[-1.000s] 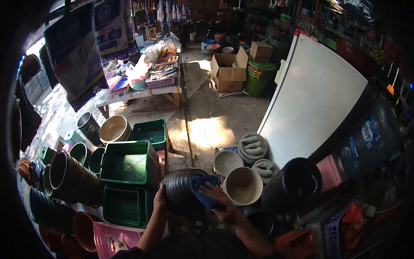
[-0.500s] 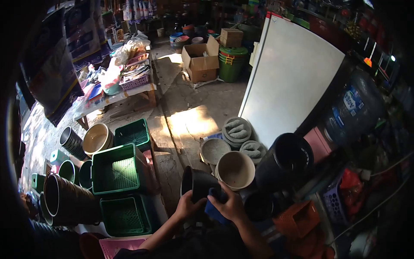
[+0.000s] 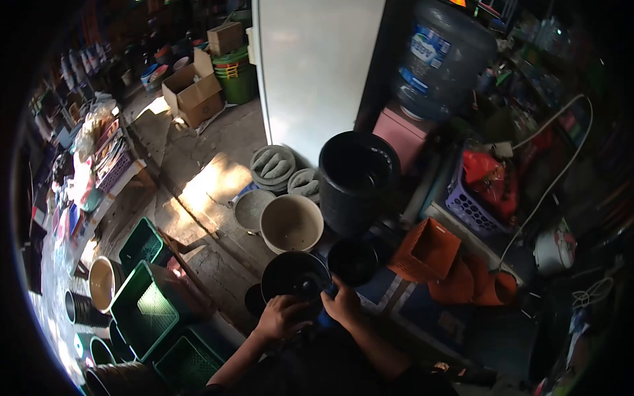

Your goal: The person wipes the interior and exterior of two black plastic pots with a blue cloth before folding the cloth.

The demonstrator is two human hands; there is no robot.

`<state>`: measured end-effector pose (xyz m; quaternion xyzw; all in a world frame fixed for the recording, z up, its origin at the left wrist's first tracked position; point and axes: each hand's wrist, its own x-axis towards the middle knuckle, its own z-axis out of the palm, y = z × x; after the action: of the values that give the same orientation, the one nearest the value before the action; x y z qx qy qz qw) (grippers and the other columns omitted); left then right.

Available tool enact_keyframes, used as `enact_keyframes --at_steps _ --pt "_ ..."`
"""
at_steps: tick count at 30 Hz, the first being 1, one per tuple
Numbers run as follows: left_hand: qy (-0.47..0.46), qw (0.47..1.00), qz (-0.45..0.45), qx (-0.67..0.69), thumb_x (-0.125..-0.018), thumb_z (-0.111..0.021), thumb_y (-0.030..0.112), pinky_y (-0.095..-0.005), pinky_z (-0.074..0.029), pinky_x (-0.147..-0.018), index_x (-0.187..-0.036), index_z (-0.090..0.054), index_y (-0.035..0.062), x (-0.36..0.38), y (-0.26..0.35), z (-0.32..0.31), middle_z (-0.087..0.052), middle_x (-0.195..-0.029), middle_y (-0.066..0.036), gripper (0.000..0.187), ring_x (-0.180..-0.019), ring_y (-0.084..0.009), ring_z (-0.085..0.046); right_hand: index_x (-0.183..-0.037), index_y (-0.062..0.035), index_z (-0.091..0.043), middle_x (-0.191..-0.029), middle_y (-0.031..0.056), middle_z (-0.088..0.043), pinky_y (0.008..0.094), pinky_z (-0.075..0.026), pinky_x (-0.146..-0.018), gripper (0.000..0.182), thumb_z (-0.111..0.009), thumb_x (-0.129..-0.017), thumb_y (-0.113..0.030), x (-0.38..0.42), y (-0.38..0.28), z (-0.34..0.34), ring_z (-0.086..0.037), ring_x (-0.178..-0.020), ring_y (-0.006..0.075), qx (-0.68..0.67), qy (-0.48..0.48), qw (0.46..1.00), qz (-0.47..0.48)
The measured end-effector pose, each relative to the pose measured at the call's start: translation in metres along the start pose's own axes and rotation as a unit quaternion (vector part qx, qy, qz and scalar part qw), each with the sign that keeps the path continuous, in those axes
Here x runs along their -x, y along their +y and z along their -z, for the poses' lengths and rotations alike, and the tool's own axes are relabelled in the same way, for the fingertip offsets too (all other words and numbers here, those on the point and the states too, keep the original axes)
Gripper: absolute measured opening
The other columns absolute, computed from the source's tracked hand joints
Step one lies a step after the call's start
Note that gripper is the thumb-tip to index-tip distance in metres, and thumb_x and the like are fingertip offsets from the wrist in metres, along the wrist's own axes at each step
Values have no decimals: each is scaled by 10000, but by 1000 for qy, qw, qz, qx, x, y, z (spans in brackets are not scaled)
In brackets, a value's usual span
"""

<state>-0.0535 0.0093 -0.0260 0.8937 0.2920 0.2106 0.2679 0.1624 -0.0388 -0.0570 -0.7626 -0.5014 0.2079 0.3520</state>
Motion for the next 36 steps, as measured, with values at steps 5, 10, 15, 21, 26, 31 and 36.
enact_keyframes --at_steps 5,10,15,21,26,31,36 --pt "191 961 198 -21 -769 -780 293 -465 -432 -946 -1229 -610 114 -27 -18 -22 -512 -1178 -170 523 -1083 -372 -514 -1265 -35 -574 -1086 225 -669 421 -525 -861 551 -719 -765 -217 9 42 39 -645 -1023 391 -27 61 998 -23" --pt "59 971 200 116 -822 -677 187 -392 -537 -736 -1143 -645 28 -71 -42 -60 -645 -855 -157 359 -764 -306 -668 -1277 -35 -573 -1074 221 -674 409 -530 -855 567 -728 -760 -209 3 74 63 -656 -1019 367 -34 55 995 -75" --pt "8 977 193 88 -831 -665 195 -419 -528 -747 -1118 -644 48 -113 -42 -91 -637 -906 -160 323 -827 -329 -656 -1429 -145 -450 -1087 191 -678 417 -526 -857 723 -731 -766 -213 -17 96 87 -670 -979 353 9 54 993 -106" --pt "-44 973 216 69 -844 -649 224 -443 -522 -775 -1106 -627 74 -147 -51 -126 -630 -944 -152 302 -904 -343 -640 -1518 -238 -278 -1107 155 -680 424 -527 -836 856 -727 -790 -277 -43 140 83 -674 -952 340 104 -27 983 -147" --pt "-83 968 234 33 -861 -638 268 -445 -525 -786 -1156 -614 109 -157 -76 -157 -634 -995 -140 336 -935 -343 -639 -1522 -232 -269 -1164 161 -658 430 -518 -863 835 -704 -812 -297 -60 167 72 -657 -1002 347 100 -71 975 -185" --pt "-151 954 255 -33 -890 -606 339 -436 -534 -817 -1253 -575 143 -158 -96 -177 -635 -1083 -137 413 -981 -336 -639 -1520 -216 -277 -1177 174 -647 441 -516 -870 823 -696 -818 -310 -73 174 68 -644 -1029 356 113 -118 966 -200" --pt "-154 950 270 -41 -915 -570 383 -438 -531 -838 -1337 -531 166 -153 -104 -186 -633 -1124 -142 476 -1000 -338 -641 -1519 -189 -263 -1232 156 -623 477 -511 -855 831 -684 -823 -355 -74 202 46 -653 -971 377 156 -114 969 -157"
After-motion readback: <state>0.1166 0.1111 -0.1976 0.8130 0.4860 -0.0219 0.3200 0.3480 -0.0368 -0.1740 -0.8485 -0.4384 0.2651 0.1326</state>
